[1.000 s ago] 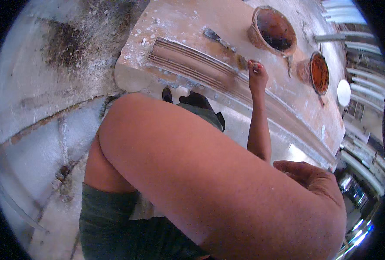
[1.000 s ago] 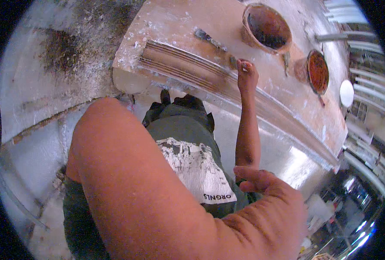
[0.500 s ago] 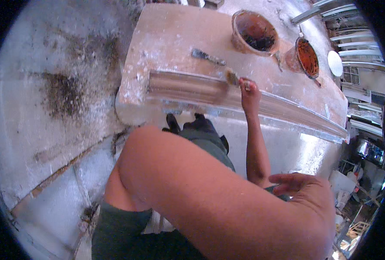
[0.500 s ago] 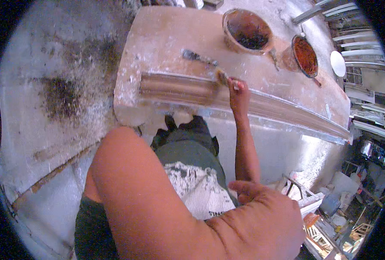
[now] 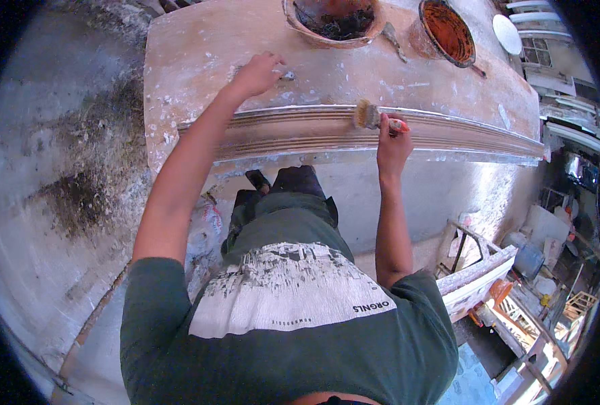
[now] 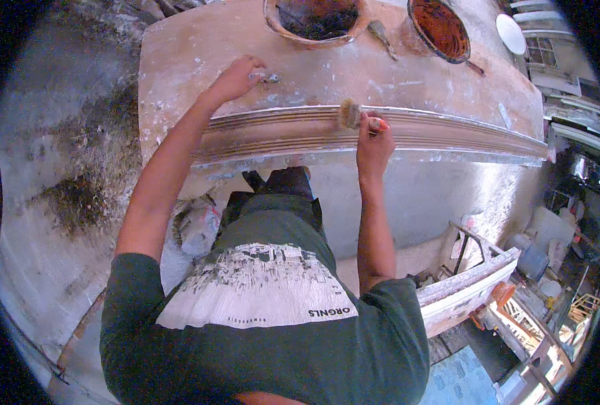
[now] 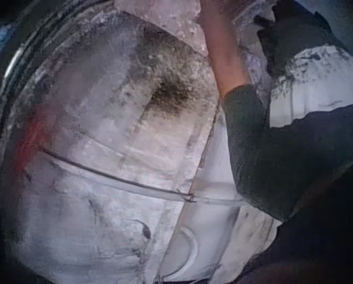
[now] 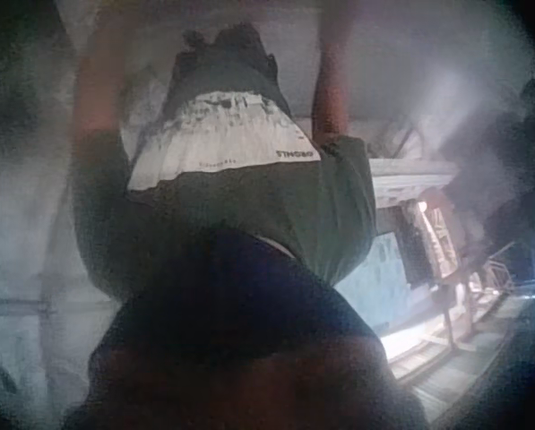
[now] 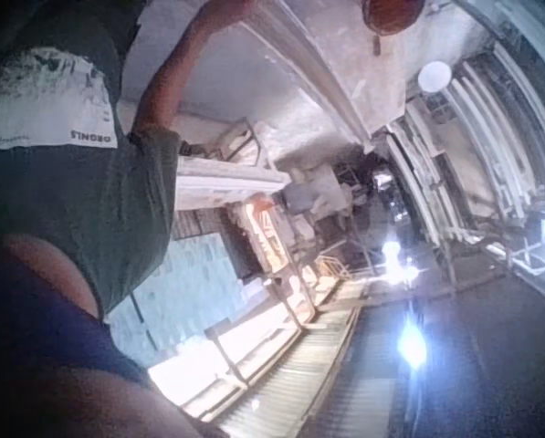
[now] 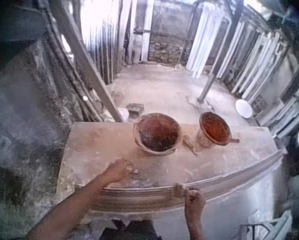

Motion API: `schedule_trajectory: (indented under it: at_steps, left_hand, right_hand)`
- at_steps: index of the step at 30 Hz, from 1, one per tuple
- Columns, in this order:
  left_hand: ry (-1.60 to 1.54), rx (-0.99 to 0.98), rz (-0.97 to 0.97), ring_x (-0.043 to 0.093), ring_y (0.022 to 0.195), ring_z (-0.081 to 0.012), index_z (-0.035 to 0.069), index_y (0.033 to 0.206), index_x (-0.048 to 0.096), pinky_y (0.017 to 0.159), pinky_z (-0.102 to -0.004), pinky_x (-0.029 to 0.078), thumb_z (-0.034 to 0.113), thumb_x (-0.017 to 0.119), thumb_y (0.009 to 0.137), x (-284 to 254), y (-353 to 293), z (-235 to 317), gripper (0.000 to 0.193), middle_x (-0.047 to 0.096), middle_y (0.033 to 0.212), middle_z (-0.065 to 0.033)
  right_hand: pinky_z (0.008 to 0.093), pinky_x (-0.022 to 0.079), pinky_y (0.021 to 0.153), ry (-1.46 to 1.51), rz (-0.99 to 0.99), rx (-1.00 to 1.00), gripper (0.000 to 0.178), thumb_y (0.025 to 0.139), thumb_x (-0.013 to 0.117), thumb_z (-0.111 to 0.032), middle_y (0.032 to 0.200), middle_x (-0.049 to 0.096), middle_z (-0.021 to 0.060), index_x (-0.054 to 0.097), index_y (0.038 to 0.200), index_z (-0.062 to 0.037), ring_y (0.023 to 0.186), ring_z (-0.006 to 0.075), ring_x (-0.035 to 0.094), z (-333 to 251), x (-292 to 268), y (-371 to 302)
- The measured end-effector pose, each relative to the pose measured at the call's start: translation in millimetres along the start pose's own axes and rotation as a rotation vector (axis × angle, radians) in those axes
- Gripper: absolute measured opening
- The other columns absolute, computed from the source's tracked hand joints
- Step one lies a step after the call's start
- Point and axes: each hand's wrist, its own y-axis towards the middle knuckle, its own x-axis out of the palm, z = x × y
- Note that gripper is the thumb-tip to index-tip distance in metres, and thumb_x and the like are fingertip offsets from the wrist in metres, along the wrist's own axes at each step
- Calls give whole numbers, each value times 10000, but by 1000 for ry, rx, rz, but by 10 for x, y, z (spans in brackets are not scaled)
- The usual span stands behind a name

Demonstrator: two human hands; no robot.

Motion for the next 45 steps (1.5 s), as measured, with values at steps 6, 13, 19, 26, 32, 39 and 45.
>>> schedule_trajectory:
  at_steps: [6, 13, 19, 26, 32, 39, 45]
  left_hand:
    - [376, 68, -61, 583, 1032, -333, 116, 1211, 562, 927, -436, 463, 191, 674, 799, 616, 262, -251, 434, 567, 1132, -125]
    - [-269, -415, 550, 630, 844, -220, 46, 1021, 551, 762, -359, 524, 169, 767, 784, -572, -728, -659, 343, 620, 894, -113]
    - [-954, -519, 1135, 638, 926, -193, 33, 1021, 544, 779, -373, 607, 44, 696, 851, -1614, -2714, -892, 228, 605, 1015, -102]
    - [-967, -546, 655, 615, 1020, -215, 29, 997, 592, 921, -345, 499, 32, 685, 850, -987, -3332, -968, 174, 637, 1059, -103]
    - [-378, -284, 217, 617, 1046, -205, 39, 1058, 663, 952, -326, 464, 12, 686, 826, -1295, -2657, -1260, 235, 658, 1096, -88]
    - [-419, 212, -186, 615, 1061, -227, 37, 1058, 673, 943, -329, 466, 69, 675, 837, -557, -1257, -1111, 223, 657, 1106, -103]
    - [-435, 191, -222, 600, 1083, -256, 68, 1160, 644, 952, -348, 461, 105, 672, 850, 46, -261, 2, 314, 639, 1140, -111]
  right_hand:
    - [287, 505, 607, -51, -74, -1, 134, 880, 690, -158, 730, 675, 89, 627, 912, -45, 676, 126, 659, 162, 155, -64]
    - [352, 499, 626, 375, -448, -99, 104, 847, 676, -121, 783, 640, 128, 630, 899, -42, 686, 276, 632, -680, 1649, -877]
    - [370, 498, 640, 680, -755, -109, 189, 861, 663, -223, 713, 628, 143, 644, 890, -37, 632, 263, 614, -1692, 2981, -1410]
    - [250, 476, 732, 537, -354, 43, 56, 850, 637, -32, 836, 662, 17, 688, 860, -11, 784, 99, 584, -229, 1386, -808]
    - [276, 578, 602, 115, 308, 177, 245, 907, 662, -166, 954, 684, 136, 631, 1038, 39, 796, 185, 682, 228, -808, -447]
    - [283, 570, 624, 260, 322, 221, 216, 910, 646, -140, 945, 674, 127, 636, 1038, 34, 814, 197, 686, 192, -625, -812]
    - [244, 510, 677, 506, -230, 262, 158, 866, 694, -117, 904, 697, 39, 698, 991, -21, 779, 88, 625, -280, 914, -1076]
